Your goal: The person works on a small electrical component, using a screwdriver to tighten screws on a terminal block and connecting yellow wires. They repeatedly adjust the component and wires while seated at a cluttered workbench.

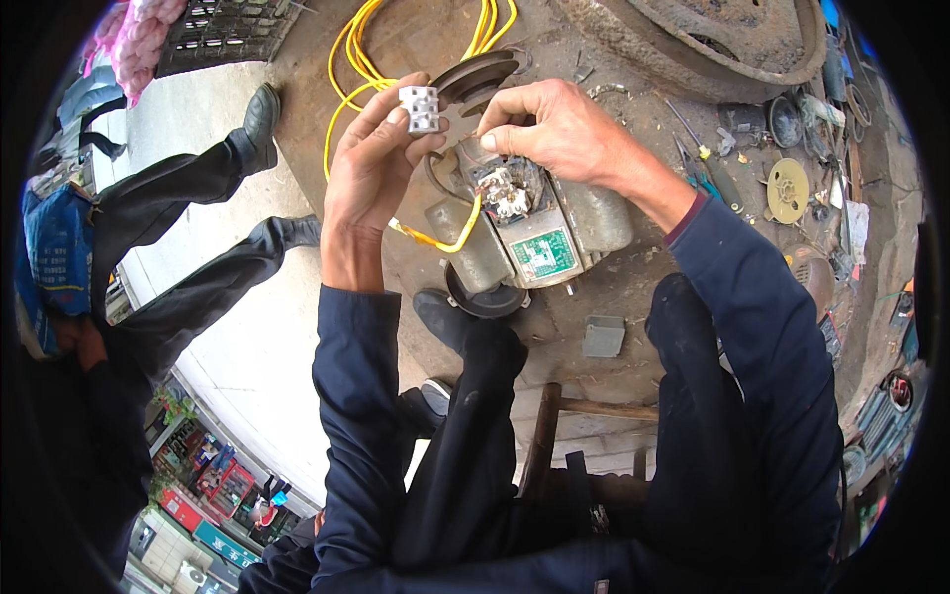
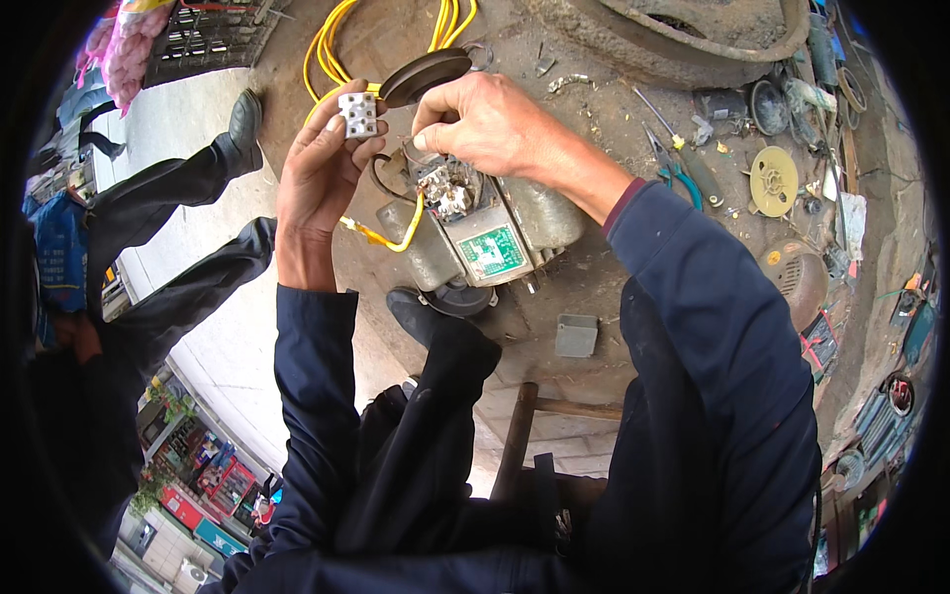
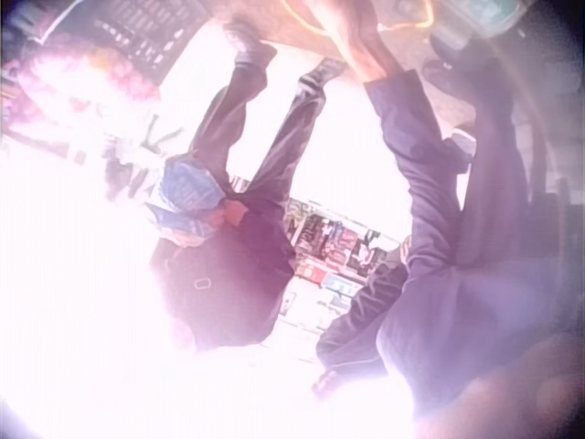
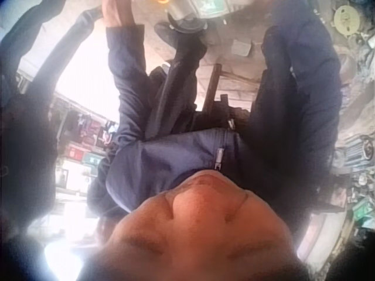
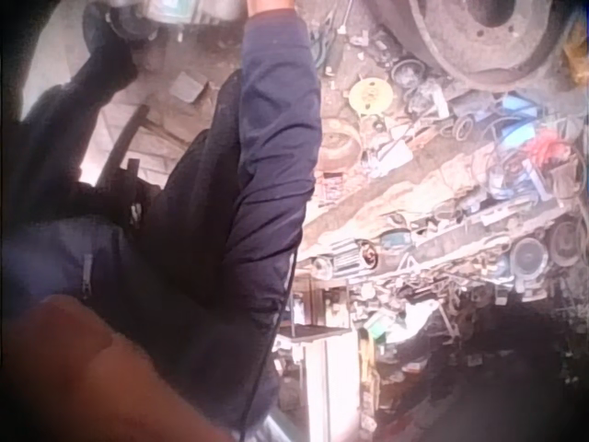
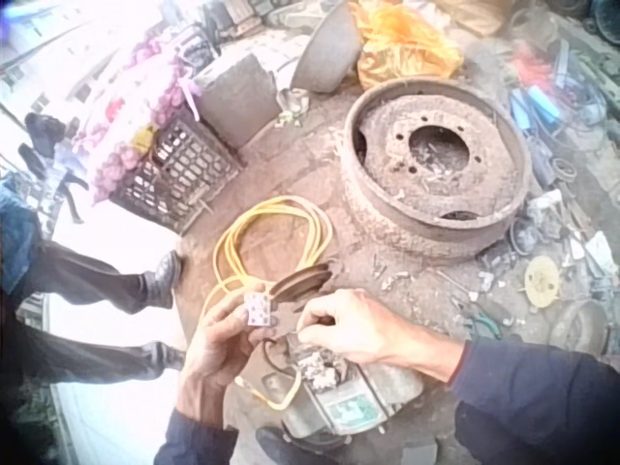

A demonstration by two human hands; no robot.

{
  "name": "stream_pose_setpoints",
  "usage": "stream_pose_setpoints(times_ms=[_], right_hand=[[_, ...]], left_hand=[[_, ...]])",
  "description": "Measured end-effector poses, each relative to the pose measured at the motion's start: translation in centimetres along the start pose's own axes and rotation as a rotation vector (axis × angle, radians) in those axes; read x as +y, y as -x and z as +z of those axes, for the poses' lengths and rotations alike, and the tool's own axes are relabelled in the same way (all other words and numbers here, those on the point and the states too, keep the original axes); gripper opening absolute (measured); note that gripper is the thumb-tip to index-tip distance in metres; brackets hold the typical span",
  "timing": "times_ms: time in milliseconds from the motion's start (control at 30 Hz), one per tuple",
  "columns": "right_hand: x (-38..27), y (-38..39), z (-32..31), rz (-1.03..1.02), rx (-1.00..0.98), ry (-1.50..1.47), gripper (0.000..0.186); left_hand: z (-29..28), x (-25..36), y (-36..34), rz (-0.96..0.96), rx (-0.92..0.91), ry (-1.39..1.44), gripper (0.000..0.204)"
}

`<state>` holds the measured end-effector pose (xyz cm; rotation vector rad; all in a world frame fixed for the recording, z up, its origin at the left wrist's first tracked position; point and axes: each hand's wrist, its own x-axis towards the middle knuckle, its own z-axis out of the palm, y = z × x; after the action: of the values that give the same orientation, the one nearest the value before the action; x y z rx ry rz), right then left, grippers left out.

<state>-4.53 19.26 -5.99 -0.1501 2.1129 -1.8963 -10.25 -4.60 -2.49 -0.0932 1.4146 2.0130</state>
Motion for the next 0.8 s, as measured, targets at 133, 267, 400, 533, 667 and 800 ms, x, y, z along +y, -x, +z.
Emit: stream_pose_setpoints(times_ms=[133,267,400,533,667,800], right_hand=[[-0.4,0.6,-2.7,-0.073,0.03,0.001,0.024],[0.8,3.4,-10.8,-0.044,0.253,0.13,0.026],[5.3,10.3,-15.3,0.435,0.355,0.303,0.023],[10.2,17.3,-13.6,0.566,0.39,0.848,0.023],[12.4,20.5,-13.0,0.542,0.443,1.062,0.037],[13.1,20.9,-14.1,0.588,0.37,0.974,0.042]], left_hand=[[-0.3,0.0,1.6,0.107,-0.031,0.148,0.054],[-0.4,-0.6,3.4,0.137,-0.01,0.186,0.056],[-0.2,-1.4,4.9,0.143,0.023,0.206,0.057],[0.2,-2.1,5.8,0.127,0.048,0.2,0.055],[0.6,-2.6,6.4,0.1,0.098,0.178,0.056],[1.0,-2.9,6.9,0.078,0.093,0.209,0.057]])
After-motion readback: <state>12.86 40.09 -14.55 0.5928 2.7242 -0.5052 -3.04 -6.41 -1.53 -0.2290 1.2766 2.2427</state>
